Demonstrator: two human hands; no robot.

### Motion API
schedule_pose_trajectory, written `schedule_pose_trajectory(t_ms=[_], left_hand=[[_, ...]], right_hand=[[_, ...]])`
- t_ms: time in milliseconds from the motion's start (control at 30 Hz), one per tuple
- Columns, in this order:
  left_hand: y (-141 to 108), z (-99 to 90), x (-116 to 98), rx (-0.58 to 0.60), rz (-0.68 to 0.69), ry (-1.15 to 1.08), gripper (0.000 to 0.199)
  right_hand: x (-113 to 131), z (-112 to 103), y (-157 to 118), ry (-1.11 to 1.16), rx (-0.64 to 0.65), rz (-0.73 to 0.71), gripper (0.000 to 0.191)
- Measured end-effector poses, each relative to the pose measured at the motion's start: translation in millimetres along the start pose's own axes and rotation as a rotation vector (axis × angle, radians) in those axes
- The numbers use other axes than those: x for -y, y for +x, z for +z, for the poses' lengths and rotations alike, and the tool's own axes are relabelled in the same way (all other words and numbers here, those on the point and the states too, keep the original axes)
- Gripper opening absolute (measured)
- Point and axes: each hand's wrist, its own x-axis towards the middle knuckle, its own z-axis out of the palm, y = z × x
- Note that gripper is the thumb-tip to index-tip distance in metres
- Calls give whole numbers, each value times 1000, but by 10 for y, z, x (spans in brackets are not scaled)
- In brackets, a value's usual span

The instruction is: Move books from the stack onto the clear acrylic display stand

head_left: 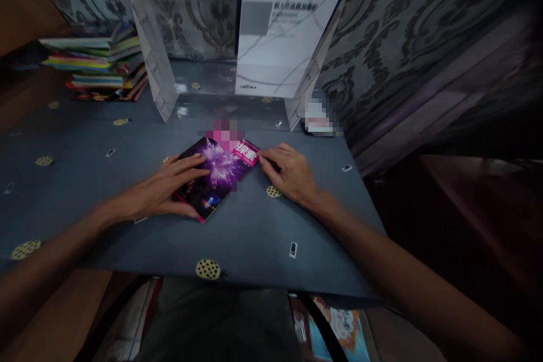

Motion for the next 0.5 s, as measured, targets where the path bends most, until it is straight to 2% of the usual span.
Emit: schedule_pose_trajectory(t_ms=[67, 167, 367, 500], left_hand=[[-75, -67, 40, 61, 56, -19, 80], [-120, -109, 58, 74, 77, -16, 72], [-75, -58, -58, 35, 83, 42, 56], [-85, 29, -178, -71, 107, 78, 49]], right_hand=[[20, 7, -14, -26, 3, -5, 26], [87, 19, -31, -33, 25, -12, 24], [334, 49, -73, 166, 50, -26, 24], [503, 48, -110, 298, 65, -9, 26]])
